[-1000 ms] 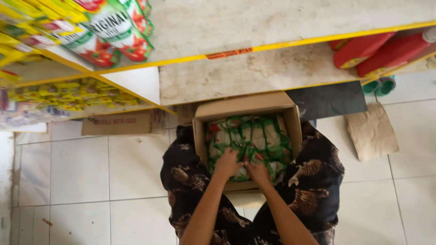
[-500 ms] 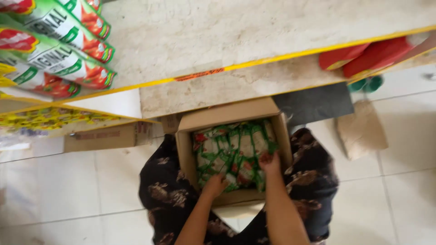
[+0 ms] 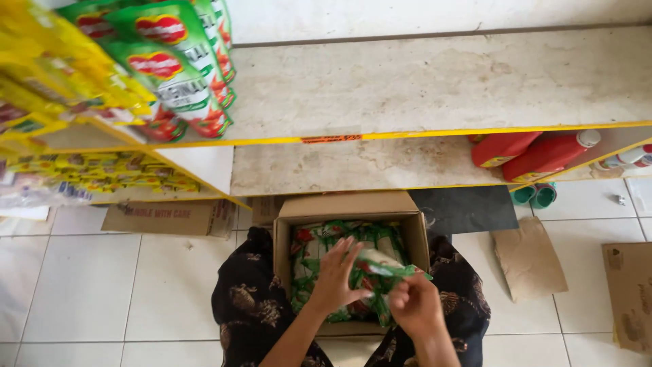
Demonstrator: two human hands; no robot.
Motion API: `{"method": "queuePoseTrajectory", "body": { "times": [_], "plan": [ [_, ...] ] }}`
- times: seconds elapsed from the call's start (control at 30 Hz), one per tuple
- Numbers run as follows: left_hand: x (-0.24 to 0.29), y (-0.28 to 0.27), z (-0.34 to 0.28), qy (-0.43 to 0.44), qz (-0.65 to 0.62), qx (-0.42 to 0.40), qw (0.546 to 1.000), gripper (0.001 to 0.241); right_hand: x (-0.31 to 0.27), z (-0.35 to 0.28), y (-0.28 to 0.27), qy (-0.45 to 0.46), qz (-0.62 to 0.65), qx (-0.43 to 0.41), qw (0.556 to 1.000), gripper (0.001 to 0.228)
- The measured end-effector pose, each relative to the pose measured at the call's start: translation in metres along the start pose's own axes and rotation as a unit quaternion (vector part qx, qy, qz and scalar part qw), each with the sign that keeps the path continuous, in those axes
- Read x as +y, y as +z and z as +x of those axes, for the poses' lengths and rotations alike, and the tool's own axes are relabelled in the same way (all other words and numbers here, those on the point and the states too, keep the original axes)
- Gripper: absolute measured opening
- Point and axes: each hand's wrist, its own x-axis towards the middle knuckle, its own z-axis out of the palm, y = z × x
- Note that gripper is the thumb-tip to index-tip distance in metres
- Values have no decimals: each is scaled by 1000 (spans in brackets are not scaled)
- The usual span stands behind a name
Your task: Restocking grocery store shelves with tomato sauce and paste packets from a cardboard box.
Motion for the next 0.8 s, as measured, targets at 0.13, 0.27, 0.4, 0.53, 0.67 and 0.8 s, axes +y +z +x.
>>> {"method": "queuePoseTrajectory", "body": {
  "times": [0.13, 0.27, 0.4, 0.53, 0.67, 0.8],
  "plan": [
    [28, -32, -18, 72, -131, -12, 989, 85, -12, -149, 41, 45, -119, -269, 955, 22],
    [69, -72, -50, -135, -522, -144, 830, 69, -4, -183, 56, -326, -293, -342, 831, 27],
    [77, -87, -76, -160, -550, -163, 803, 73, 1, -196, 107, -415, -357, -219, 808, 35],
    [93, -97, -91, -254, -678, -171, 668, 90, -2, -139, 71, -270, -431, -262, 820, 38],
    [93, -88, -111, -216, -724, -162, 634, 97, 3, -121, 53, -318, -474, -269, 776, 31],
    [93, -69, -112, -214, -714, -153, 649, 98, 10, -124, 55, -315, -399, -232, 829, 31]
  ]
}}
